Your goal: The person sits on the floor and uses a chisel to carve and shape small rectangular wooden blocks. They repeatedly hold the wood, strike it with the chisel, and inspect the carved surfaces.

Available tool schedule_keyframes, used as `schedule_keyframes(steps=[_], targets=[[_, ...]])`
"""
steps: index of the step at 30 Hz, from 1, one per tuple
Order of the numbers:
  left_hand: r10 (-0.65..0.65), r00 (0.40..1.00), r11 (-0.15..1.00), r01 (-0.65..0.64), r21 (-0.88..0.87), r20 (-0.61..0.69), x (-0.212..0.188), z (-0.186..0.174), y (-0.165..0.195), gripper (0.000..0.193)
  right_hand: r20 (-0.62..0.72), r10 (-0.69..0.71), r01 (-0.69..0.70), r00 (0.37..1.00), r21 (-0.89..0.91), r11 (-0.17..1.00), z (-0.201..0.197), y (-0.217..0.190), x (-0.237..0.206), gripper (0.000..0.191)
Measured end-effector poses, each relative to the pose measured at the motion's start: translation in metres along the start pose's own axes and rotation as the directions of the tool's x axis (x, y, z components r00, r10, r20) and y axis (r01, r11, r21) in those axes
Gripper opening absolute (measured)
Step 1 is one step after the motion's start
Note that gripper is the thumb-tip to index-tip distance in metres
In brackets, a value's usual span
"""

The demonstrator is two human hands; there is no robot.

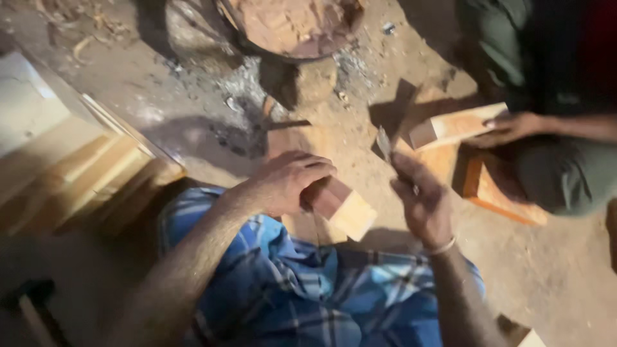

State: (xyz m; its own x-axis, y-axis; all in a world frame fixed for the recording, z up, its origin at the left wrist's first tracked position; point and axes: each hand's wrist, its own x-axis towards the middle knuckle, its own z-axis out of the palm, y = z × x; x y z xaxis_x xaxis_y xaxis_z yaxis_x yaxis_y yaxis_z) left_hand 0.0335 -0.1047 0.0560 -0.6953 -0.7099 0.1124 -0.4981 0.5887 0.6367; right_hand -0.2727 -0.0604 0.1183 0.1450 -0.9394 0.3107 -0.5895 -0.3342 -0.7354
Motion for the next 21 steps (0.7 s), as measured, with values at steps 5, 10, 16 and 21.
schedule_keyframes(steps=[5, 10, 16, 21], targets=[[-0.063, 0.959, 0.715, 0.236, -0.658, 0.276, -0.004, -0.029, -0.02, 0.092, 0.281, -0.237, 0.271, 0.93, -0.091, 0.958, 0.054, -0.025, 0.186, 0.032], [0.023, 0.847, 0.174, 0.519, -0.837, 0.53, 0.011, -0.002, -0.049, 0.099, 0.488, 0.279, 0.077, 0.827, -0.589, 0.804, 0.153, -0.04, 0.304, 0.032], [0.12, 0.943, 0.699, 0.141, -0.701, 0.31, 0.027, 0.007, -0.063, 0.098, 0.747, 0.316, 0.238, 0.585, -0.53, 0.814, 0.151, -0.051, 0.335, 0.034], [-0.131, 0.98, 0.694, 0.198, -0.692, 0.149, -0.005, 0.011, -0.032, 0.127, 0.695, -0.072, 0.296, 0.716, -0.208, 0.932, 0.048, -0.059, 0.283, 0.06]])
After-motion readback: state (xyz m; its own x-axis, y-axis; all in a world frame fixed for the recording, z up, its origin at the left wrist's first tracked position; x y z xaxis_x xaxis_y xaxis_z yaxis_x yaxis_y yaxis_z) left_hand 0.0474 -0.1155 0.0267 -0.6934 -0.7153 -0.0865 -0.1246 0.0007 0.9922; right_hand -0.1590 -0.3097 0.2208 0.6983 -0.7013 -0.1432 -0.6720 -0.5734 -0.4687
